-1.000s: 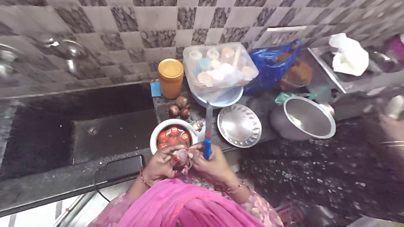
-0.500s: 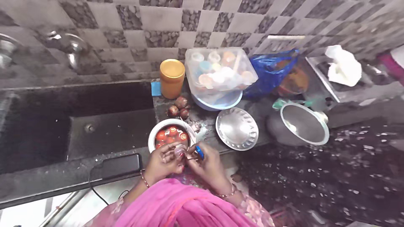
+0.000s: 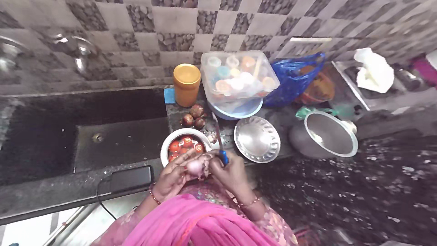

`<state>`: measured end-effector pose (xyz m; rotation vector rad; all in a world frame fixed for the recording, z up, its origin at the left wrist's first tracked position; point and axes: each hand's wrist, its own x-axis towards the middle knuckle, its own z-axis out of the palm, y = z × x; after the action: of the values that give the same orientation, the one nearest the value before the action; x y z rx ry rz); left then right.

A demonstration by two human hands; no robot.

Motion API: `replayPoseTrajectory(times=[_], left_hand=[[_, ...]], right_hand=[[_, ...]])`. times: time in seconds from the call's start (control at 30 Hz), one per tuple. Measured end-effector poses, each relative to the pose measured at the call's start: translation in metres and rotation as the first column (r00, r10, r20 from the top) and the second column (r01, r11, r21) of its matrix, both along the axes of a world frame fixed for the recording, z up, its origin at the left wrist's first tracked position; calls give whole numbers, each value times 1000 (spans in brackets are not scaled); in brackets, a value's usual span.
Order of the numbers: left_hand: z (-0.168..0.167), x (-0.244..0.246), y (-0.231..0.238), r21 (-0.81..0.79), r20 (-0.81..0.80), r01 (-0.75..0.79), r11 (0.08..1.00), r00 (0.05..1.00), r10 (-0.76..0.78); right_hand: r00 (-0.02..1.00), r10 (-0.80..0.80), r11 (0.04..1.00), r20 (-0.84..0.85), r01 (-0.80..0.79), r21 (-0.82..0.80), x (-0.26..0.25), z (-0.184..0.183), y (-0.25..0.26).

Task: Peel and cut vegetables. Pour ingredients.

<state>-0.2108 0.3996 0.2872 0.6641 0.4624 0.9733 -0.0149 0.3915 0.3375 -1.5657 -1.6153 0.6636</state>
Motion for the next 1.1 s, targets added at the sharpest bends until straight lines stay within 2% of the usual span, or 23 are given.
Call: replayPoseTrajectory(times=[0.07,0.1,0.17,0.23,0.33,0.4,0.47,0.57,0.67,0.73,0.83,0.93,1.0,1.1], left_hand=[[-12,-2,2,-27,218,66,997,974,-59],[-15,-2,2,-28,278,92,995,957,-81],[-12,-1,3,-45,277,101,994,957,-85],[-2,-4,2,-89,170,52,995,985,-37],[14,-12,4,-25,-200,-63,998,978,57],[19,-19,12,99,-462,-72,992,880,110],[24,-25,24,226,-663,26,974,737,134],[33,-30,39,291,-789,214,933,606,107],[34,-28,51,296,-834,360,885,548,56],[34,-24,57,280,-850,420,864,526,20],[34,-18,62,214,-888,518,828,456,-56],[34,-9,71,150,-937,656,739,332,-104],[37,-1,77,104,-975,763,638,206,-88],[37,8,87,86,-996,856,509,80,34]], right_hand=[[985,2,991,-173,-25,-130,5,4,3],[968,1,983,-250,-47,-176,8,5,5],[938,-32,978,-345,-42,-206,16,8,10],[955,-115,986,-274,75,-149,32,13,17],[963,-242,968,121,248,-40,64,14,28],[928,-225,949,297,278,-148,74,2,36],[911,-152,910,384,280,-306,74,-18,45],[908,-95,857,407,283,-432,61,-49,53],[917,-106,840,384,290,-459,55,-72,54],[925,-77,828,373,268,-492,56,-67,52],[923,-118,878,366,269,-395,65,-50,40],[928,-253,950,273,292,-114,78,-38,22],[929,-316,948,192,317,26,83,-30,12],[935,-343,937,92,332,112,87,-27,0]])
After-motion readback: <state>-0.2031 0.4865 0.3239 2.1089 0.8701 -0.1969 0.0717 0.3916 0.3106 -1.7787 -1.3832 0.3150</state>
